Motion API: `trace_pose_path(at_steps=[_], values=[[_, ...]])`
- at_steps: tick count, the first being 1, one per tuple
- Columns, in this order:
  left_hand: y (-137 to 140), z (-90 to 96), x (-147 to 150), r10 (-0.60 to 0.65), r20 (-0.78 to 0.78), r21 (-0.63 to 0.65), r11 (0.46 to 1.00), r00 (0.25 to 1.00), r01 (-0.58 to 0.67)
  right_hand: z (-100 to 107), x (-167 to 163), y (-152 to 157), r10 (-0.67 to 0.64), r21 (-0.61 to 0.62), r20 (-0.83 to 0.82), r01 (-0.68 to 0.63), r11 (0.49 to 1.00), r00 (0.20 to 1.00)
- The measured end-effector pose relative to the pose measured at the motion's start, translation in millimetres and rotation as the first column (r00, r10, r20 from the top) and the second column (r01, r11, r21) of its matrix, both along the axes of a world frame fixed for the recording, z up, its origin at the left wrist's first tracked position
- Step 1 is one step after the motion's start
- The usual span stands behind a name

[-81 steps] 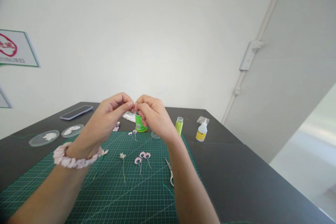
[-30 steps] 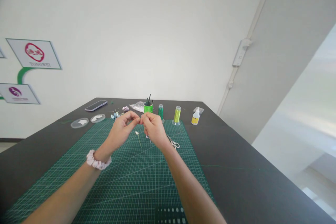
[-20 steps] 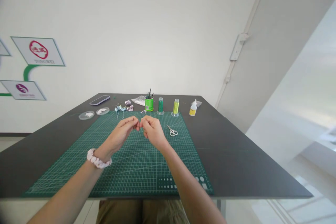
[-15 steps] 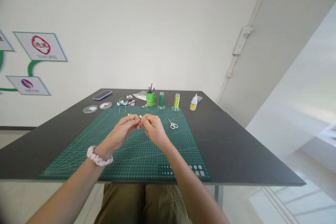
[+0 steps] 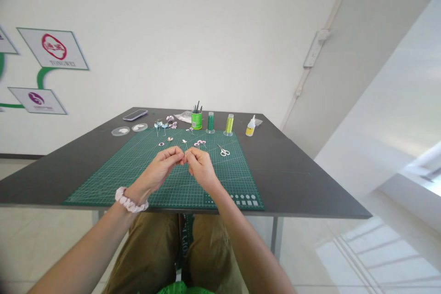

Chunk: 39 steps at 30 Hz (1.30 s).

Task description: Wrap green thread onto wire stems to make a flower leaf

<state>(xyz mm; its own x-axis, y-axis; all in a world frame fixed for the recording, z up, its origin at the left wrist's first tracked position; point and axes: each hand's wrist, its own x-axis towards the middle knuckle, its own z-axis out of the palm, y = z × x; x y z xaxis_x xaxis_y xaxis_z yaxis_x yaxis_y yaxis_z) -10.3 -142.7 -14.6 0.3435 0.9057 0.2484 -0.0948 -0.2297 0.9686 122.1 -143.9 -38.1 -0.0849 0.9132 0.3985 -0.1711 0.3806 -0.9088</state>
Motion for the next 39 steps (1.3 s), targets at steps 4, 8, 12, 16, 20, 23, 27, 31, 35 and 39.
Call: trace_pose_path(at_steps=[4, 8, 12, 16, 20, 23, 27, 31, 35, 39], values=[[-15, -1.0, -5, 0.049, -0.044, 0.087, 0.995, 0.998, -0.045, 4, -7, -16, 0.008, -0.019, -0.043, -0.009, 1.0, 0.999], [-29, 2.6, -9, 0.127, -0.133, 0.245, 0.965, 0.983, -0.092, 11, -13, -31, 0.014, -0.044, -0.099, -0.019, 0.999, 0.995], [-41, 9.3, -10, 0.204, -0.192, 0.351, 0.928, 0.96, -0.127, 18, -17, -41, 0.01, -0.055, -0.143, -0.018, 0.998, 0.99], [-52, 10.0, -8, 0.276, -0.216, 0.415, 0.894, 0.937, -0.167, 20, -18, -50, -0.002, -0.061, -0.167, -0.009, 0.998, 0.986], [-64, 5.1, -7, 0.33, -0.25, 0.459, 0.868, 0.91, -0.189, 17, -18, -63, -0.027, -0.07, -0.185, 0.015, 0.997, 0.982], [-76, 3.5, -7, 0.348, -0.25, 0.484, 0.853, 0.904, -0.195, 15, -19, -76, -0.041, -0.072, -0.19, 0.027, 0.997, 0.981], [-94, 3.4, -10, 0.335, -0.222, 0.475, 0.857, 0.915, -0.198, 15, -21, -94, -0.052, -0.059, -0.156, 0.043, 0.997, 0.986], [-112, 2.9, -16, 0.242, -0.141, 0.391, 0.904, 0.96, -0.171, 16, -26, -113, -0.055, -0.004, -0.096, 0.055, 0.998, 0.994], [-131, 5.7, -24, 0.167, -0.059, 0.314, 0.939, 0.984, -0.14, 15, -32, -130, -0.033, 0.058, -0.046, 0.036, 0.998, 0.998], [-148, 8.4, -31, 0.068, 0.046, 0.185, 0.98, 0.997, -0.075, 13, -35, -146, -0.016, 0.119, -0.005, 0.016, 0.993, 1.0]])
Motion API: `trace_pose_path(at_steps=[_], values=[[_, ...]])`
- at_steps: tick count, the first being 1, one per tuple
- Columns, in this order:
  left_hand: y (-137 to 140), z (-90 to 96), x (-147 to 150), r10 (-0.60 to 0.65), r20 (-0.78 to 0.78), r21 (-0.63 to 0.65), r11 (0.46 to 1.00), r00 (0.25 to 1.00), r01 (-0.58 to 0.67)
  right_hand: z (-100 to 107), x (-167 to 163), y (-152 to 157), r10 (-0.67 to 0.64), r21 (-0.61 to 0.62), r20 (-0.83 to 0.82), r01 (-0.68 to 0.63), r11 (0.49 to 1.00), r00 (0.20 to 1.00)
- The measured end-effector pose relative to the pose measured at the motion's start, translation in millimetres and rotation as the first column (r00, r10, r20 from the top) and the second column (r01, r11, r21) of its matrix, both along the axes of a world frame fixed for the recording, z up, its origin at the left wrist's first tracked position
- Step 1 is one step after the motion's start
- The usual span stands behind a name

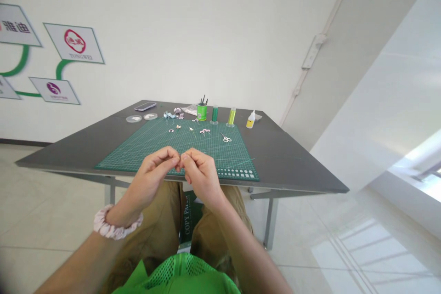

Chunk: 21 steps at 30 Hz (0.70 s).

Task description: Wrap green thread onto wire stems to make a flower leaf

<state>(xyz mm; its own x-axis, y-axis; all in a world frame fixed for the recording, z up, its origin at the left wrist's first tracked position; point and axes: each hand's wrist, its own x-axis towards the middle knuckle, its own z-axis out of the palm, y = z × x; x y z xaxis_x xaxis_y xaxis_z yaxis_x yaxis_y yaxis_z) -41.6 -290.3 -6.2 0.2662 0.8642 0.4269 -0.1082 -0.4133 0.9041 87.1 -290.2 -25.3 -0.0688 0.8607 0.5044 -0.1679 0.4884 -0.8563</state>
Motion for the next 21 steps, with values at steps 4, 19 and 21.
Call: trace_pose_path(at_steps=[4, 19, 21], values=[[-12, -1.2, -5, -0.095, 0.107, -0.108, 0.988, 0.99, 0.107, -2, -2, -12, 0.012, 0.031, 0.026, -0.013, 0.999, 1.0], [-45, -3.5, -6, -0.111, 0.132, -0.077, 0.99, 0.985, 0.121, -5, -9, -45, 0.037, -0.009, -0.091, -0.038, 0.999, 0.995], [-48, -3.5, -6, -0.116, 0.125, -0.066, 0.99, 0.985, 0.124, -6, -9, -48, 0.056, -0.016, -0.123, -0.058, 0.998, 0.991]])
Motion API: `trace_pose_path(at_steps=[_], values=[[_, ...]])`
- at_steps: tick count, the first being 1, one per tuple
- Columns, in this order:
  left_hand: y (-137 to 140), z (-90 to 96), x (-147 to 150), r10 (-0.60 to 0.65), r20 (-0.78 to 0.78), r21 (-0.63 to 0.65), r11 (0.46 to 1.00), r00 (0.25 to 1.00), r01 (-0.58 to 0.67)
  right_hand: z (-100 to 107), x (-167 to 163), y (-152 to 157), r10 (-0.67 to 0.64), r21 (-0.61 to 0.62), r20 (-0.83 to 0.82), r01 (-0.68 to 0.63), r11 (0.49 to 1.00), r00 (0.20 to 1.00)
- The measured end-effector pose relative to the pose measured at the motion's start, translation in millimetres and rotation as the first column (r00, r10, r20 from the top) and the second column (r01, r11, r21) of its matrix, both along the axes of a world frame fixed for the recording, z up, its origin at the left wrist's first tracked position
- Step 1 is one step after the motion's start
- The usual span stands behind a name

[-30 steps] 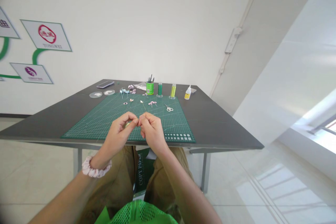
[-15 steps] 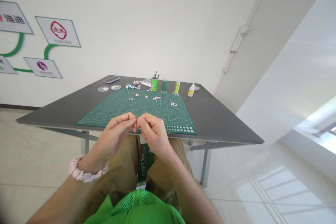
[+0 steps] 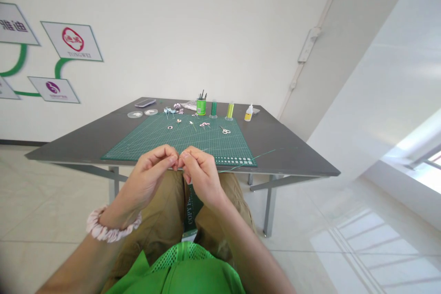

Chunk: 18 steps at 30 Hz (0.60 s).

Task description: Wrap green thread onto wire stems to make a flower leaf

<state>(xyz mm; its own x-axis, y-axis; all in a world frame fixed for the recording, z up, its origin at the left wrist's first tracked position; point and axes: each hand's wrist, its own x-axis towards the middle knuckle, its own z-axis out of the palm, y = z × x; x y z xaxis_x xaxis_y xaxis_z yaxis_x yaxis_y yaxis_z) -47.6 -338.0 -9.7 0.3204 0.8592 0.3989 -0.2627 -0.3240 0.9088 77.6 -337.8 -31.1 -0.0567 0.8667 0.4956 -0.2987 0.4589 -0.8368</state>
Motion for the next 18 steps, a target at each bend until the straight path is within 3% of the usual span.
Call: trace_pose_path(at_steps=[8, 18], values=[[-14, 1.4, 1, 0.006, -0.002, 0.015, 1.0, 1.0, -0.006, -3, 3, -12, 0.052, -0.015, -0.068, -0.054, 0.998, 0.996], [-26, -2.1, -2, 0.073, -0.036, 0.063, 0.996, 0.997, -0.07, -6, 0, -26, -0.034, 0.057, 0.04, 0.032, 0.998, 0.999]])
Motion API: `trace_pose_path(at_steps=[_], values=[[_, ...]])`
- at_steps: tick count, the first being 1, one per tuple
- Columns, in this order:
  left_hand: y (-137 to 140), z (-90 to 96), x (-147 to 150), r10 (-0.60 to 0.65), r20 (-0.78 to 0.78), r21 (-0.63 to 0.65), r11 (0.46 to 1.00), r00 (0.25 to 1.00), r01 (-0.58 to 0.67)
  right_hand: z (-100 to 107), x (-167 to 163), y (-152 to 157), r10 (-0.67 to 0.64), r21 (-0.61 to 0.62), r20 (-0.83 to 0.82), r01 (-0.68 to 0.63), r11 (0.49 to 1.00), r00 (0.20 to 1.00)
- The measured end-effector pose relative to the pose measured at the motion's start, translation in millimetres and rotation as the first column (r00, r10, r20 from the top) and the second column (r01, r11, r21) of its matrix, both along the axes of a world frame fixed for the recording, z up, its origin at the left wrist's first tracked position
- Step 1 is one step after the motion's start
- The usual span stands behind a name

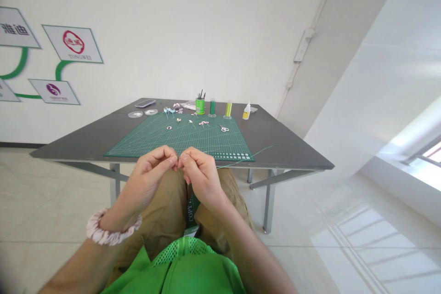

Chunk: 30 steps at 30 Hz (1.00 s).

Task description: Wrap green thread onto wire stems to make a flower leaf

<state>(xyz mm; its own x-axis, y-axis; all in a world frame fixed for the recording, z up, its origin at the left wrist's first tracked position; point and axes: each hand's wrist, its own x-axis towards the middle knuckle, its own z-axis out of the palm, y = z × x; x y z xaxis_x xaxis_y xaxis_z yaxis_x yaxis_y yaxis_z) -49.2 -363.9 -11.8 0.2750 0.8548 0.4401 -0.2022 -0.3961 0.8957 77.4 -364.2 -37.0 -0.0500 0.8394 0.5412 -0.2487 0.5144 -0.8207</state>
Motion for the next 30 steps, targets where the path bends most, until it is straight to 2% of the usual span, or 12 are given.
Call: trace_pose_path(at_steps=[7, 12, 18, 30], values=[[-4, -6.3, -4, -0.054, 0.045, -0.05, 0.997, 0.998, 0.056, -5, -3, -10, -0.044, 0.052, 0.068, 0.041, 0.998, 0.997], [-10, -7.3, -8, -0.053, -0.027, -0.039, 0.998, 0.998, 0.052, -12, -2, -15, -0.08, 0.08, 0.121, 0.07, 0.994, 0.989], [-22, -8.2, -12, 0.006, -0.088, 0.022, 1.0, 0.996, -0.004, -15, -6, -24, -0.095, 0.104, 0.122, 0.082, 0.991, 0.988], [-46, -17.9, -19, 0.016, -0.092, 0.054, 0.998, 0.996, -0.011, -20, -19, -46, -0.154, 0.037, 0.108, 0.15, 0.988, 0.982]])
